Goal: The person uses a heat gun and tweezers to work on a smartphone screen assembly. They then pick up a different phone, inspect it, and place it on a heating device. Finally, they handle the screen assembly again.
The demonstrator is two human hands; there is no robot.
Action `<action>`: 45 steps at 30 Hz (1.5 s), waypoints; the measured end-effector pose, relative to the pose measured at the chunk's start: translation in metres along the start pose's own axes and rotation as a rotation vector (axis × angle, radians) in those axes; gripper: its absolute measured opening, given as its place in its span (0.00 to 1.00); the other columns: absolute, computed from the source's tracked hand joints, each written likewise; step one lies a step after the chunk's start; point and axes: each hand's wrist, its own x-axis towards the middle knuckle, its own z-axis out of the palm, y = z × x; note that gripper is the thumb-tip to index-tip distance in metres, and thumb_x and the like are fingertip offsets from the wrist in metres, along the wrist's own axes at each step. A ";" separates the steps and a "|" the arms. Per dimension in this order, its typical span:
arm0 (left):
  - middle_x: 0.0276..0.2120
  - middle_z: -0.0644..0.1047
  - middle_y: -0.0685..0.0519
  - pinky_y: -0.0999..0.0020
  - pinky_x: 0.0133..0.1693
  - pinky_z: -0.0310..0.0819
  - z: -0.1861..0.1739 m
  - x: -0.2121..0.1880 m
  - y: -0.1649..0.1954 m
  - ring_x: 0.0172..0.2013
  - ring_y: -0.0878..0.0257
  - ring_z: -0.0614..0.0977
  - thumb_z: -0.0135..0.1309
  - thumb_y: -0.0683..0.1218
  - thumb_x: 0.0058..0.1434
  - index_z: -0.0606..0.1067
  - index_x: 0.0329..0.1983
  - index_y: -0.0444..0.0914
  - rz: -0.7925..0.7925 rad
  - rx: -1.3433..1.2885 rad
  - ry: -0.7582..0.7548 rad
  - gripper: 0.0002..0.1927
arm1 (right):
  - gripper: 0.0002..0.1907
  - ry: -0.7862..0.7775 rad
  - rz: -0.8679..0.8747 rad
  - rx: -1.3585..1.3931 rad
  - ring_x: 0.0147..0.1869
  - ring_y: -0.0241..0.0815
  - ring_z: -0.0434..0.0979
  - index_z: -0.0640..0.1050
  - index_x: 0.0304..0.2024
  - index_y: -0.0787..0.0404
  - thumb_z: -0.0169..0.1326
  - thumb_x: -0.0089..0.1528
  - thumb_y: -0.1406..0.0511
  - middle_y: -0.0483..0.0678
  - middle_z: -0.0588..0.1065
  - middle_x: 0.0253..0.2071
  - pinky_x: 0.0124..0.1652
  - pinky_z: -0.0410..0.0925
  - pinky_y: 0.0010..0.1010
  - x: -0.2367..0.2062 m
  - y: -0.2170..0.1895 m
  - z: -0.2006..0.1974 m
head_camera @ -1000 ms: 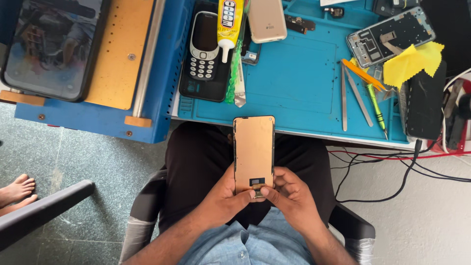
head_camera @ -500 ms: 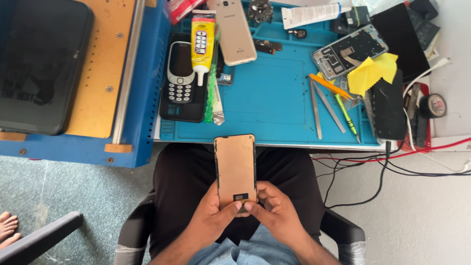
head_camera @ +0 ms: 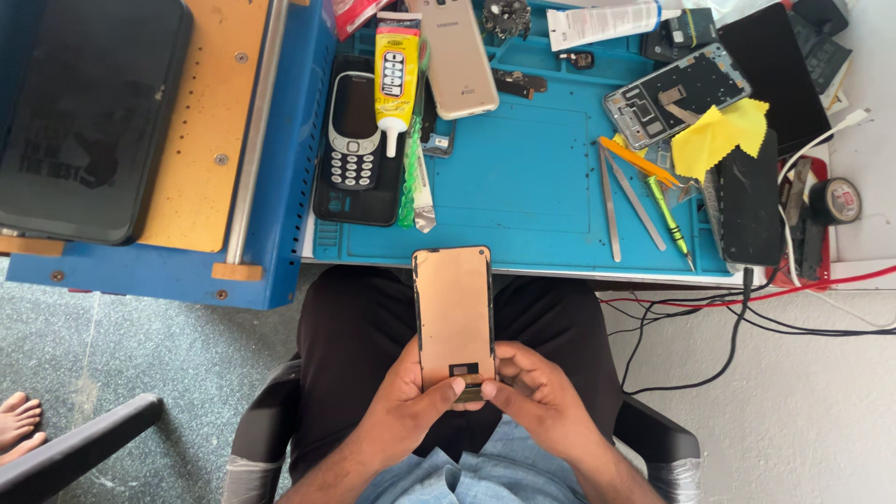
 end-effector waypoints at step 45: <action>0.54 0.79 0.43 0.60 0.50 0.83 0.005 0.000 0.003 0.49 0.57 0.84 0.49 0.39 0.68 0.60 0.69 0.34 0.025 0.029 -0.025 0.27 | 0.18 0.190 -0.096 -0.160 0.53 0.39 0.80 0.72 0.61 0.67 0.51 0.68 0.70 0.52 0.81 0.48 0.52 0.72 0.30 -0.002 -0.012 -0.007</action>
